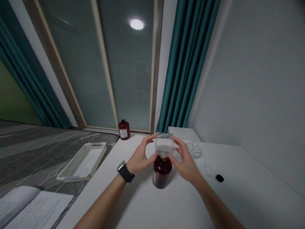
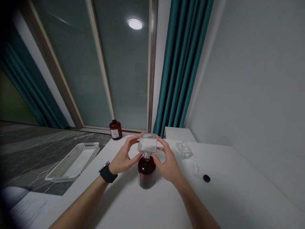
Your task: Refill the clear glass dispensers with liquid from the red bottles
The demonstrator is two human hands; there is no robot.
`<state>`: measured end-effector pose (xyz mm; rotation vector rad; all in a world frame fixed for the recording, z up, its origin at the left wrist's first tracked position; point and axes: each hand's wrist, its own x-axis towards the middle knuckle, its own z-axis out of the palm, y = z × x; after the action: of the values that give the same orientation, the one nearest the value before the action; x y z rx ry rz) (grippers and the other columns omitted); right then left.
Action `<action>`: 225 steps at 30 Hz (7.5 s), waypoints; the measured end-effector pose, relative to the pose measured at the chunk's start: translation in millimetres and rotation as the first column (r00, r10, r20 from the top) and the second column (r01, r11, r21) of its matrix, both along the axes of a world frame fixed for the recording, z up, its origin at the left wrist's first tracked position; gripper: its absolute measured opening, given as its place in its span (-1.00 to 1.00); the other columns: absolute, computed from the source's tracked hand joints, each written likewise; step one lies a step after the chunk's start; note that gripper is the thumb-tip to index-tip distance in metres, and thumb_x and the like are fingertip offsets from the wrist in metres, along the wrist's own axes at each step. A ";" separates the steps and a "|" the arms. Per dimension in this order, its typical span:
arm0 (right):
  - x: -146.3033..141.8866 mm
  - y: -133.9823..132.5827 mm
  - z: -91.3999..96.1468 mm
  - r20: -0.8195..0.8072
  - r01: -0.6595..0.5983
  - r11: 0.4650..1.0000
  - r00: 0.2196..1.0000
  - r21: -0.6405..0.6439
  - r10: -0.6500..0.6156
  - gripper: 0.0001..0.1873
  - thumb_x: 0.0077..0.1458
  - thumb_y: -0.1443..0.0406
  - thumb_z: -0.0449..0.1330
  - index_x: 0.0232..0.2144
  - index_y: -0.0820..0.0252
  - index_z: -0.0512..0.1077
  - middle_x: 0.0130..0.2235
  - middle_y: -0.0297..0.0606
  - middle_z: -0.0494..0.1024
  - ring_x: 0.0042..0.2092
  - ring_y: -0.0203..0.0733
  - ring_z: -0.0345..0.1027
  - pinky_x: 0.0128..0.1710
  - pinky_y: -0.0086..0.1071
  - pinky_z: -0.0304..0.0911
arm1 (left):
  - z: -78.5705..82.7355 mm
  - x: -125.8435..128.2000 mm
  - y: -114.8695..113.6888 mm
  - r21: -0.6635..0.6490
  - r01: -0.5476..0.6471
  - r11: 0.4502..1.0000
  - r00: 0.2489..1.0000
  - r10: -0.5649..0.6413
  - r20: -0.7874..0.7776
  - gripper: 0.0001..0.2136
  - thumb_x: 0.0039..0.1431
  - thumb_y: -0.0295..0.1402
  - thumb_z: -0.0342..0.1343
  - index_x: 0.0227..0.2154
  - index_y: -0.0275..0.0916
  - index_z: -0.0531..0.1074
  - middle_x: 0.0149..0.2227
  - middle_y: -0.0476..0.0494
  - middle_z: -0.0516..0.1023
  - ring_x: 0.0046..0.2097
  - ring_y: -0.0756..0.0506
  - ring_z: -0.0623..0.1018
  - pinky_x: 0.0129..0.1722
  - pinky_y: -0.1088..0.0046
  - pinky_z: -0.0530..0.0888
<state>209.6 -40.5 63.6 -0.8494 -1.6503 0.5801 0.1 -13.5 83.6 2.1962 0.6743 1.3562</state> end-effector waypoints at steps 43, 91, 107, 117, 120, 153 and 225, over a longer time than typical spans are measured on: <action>7.2 -4.8 16.1 0.160 0.006 0.987 0.987 0.160 -0.032 -0.35 0.14 0.43 0.18 0.21 -0.05 0.11 0.32 -0.11 0.19 0.32 0.06 0.12 0.12 0.05 0.36 | 7.6 -1.5 -3.9 0.001 0.071 0.997 0.997 -0.071 0.041 -0.43 0.13 -0.53 0.21 0.16 -0.12 0.17 0.28 -0.32 0.25 0.31 -0.27 0.29 0.26 -0.10 0.34; 6.6 -3.4 18.7 0.205 -0.005 0.960 0.977 0.281 -0.055 -0.33 0.12 0.50 0.15 0.20 -0.01 0.08 0.34 -0.05 0.14 0.34 0.03 0.08 0.12 0.06 0.36 | 16.2 -1.1 -7.5 0.132 0.050 0.990 0.998 -0.054 0.024 -0.39 0.11 -0.58 0.16 0.20 -0.16 0.12 0.26 -0.34 0.24 0.28 -0.26 0.32 0.24 -0.08 0.37; 5.3 -6.1 21.5 0.224 0.019 0.947 0.970 0.322 -0.095 -0.34 0.12 0.50 0.16 0.18 -0.02 0.07 0.34 -0.05 0.15 0.33 0.02 0.09 0.13 0.07 0.35 | 13.6 -2.3 -6.5 0.175 0.039 0.984 0.999 -0.040 0.005 -0.32 0.09 -0.60 0.15 0.25 -0.14 0.08 0.27 -0.33 0.23 0.28 -0.27 0.31 0.22 -0.08 0.38; 4.9 -5.4 20.3 0.222 0.031 0.939 0.969 0.341 -0.113 -0.38 0.09 0.51 0.17 0.13 0.00 0.11 0.33 -0.03 0.17 0.35 0.04 0.07 0.18 0.15 0.26 | 16.4 -2.7 -7.3 0.224 0.022 0.974 1.000 -0.018 -0.021 -0.30 0.10 -0.60 0.14 0.27 -0.14 0.03 0.28 -0.34 0.21 0.28 -0.27 0.31 0.23 -0.09 0.37; 5.0 -5.5 21.7 0.223 0.033 0.938 0.968 0.345 -0.116 -0.40 0.10 0.50 0.16 0.12 0.00 0.11 0.32 -0.03 0.18 0.34 0.05 0.07 0.19 0.17 0.24 | 18.3 -3.0 -7.9 0.233 0.020 0.972 0.999 -0.013 -0.032 -0.30 0.11 -0.58 0.14 0.28 -0.14 0.02 0.27 -0.34 0.22 0.28 -0.27 0.31 0.22 -0.09 0.38; 6.7 -5.3 11.5 0.236 0.086 0.857 0.943 0.508 -0.235 -0.29 0.09 0.52 0.17 0.17 -0.13 0.05 0.30 -0.15 0.25 0.31 0.01 0.15 0.18 0.25 0.23 | 18.1 -3.4 -14.2 0.413 -0.038 0.910 0.990 0.090 -0.108 -0.38 0.16 -0.60 0.10 0.25 -0.17 0.06 0.25 -0.39 0.28 0.29 -0.28 0.30 0.21 -0.13 0.35; 18.6 -5.8 16.7 0.373 0.045 0.679 0.808 0.733 -0.455 -0.12 0.15 0.53 0.18 0.36 -0.11 -0.09 0.25 -0.08 0.30 0.21 0.02 0.28 0.06 -0.02 0.42 | 18.6 -8.0 -12.1 0.558 -0.077 0.826 0.964 0.205 -0.170 -0.38 0.18 -0.63 0.09 0.26 -0.21 0.06 0.21 -0.37 0.37 0.29 -0.23 0.33 0.16 -0.06 0.46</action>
<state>228.2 -46.3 80.3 -0.6682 -1.9801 -0.5547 -7.9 -25.6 102.1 2.8400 0.5848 1.5361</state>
